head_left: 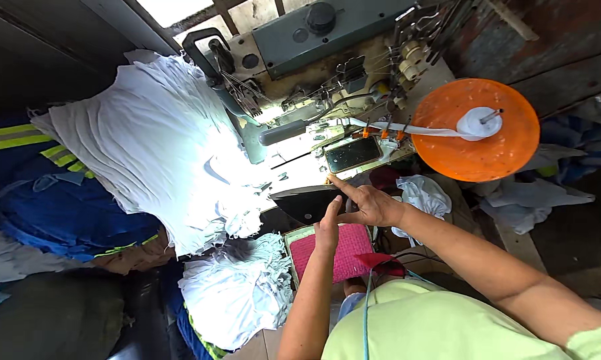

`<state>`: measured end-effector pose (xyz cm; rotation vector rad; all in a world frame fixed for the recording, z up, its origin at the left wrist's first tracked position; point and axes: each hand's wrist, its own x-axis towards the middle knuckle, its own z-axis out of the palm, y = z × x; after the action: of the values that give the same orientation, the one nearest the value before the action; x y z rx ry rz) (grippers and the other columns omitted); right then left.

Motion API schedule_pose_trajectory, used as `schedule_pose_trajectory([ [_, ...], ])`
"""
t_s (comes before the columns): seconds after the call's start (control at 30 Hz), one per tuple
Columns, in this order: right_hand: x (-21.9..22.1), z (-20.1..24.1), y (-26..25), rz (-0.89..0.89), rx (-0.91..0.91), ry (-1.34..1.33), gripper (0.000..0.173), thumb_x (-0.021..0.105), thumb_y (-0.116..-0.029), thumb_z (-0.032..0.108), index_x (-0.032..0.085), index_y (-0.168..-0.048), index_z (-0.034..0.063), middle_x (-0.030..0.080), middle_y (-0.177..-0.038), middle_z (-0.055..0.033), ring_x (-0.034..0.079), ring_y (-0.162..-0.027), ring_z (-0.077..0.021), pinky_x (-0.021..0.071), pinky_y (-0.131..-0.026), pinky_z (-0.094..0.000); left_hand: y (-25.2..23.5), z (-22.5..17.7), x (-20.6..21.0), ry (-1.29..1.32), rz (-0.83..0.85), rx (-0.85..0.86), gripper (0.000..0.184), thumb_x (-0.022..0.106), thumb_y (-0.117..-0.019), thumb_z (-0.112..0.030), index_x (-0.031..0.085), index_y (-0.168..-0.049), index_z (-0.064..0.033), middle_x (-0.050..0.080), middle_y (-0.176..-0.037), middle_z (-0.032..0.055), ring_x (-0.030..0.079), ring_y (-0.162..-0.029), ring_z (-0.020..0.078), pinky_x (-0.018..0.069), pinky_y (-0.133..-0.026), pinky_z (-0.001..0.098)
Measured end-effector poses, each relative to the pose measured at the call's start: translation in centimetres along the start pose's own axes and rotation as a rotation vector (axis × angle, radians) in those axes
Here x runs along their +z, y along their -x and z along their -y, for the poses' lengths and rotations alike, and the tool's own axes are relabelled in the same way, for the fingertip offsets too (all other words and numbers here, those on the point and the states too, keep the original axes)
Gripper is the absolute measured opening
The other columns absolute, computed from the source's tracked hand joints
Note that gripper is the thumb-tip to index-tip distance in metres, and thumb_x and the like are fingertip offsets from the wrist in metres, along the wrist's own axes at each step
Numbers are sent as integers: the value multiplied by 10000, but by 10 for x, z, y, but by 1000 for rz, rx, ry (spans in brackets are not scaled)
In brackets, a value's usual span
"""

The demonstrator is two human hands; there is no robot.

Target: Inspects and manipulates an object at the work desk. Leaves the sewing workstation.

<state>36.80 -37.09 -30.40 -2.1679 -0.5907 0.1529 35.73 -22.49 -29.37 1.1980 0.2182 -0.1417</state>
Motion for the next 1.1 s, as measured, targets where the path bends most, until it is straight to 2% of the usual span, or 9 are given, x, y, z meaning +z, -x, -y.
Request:
schedule_pose_trajectory([
  [0.13,1,-1,1,-15,-2,20,840,562,-972,555,403,-1513,-67,621,-677,-121,597,-612,-243,511,-618,-414,1,0,5,-13,-68,2,114,512,-891,41,607,-881,-22,691,-751,-40,681,-774,14,574,-792,229],
  [0.43,3,-7,1,-92,-43,93,801,533,-976,576,494,-1454,-66,586,-609,-101,564,-540,-234,487,-552,-398,-3,2,11,57,-122,-12,147,500,-892,56,616,-891,-33,705,-752,-19,695,-754,43,588,-769,247],
  [0.57,-1,-6,2,-65,-42,83,901,483,-975,633,414,-1490,-103,582,-614,-95,563,-544,-229,491,-559,-395,-1,1,9,4,-52,34,113,543,-912,29,599,-1001,-13,705,-840,-36,687,-854,24,572,-853,242],
  [0.67,1,-5,4,-83,-43,55,970,489,-959,654,360,-1498,-142,597,-638,-106,574,-561,-221,501,-569,-390,3,-2,6,9,13,-29,116,524,-927,-11,600,-1010,17,702,-861,-23,679,-879,29,557,-883,252],
  [0.8,3,-6,4,-74,-30,-4,959,512,-956,643,355,-1510,-124,655,-738,-161,627,-639,-253,532,-622,-412,4,1,6,11,33,-14,124,536,-888,-26,597,-991,8,697,-851,-31,678,-869,22,560,-873,250],
  [0.93,3,-7,3,-67,-29,5,945,511,-959,638,373,-1504,-122,644,-723,-155,610,-622,-245,521,-610,-401,4,-1,7,9,9,-10,101,529,-889,-3,596,-965,-7,699,-826,-39,681,-845,19,566,-852,243],
  [1.1,3,-8,3,-66,-27,0,941,514,-955,645,389,-1501,-111,652,-729,-157,621,-635,-247,524,-619,-406,3,1,7,11,-8,-2,123,523,-892,-6,594,-993,-3,697,-841,-38,678,-863,18,561,-864,242],
])
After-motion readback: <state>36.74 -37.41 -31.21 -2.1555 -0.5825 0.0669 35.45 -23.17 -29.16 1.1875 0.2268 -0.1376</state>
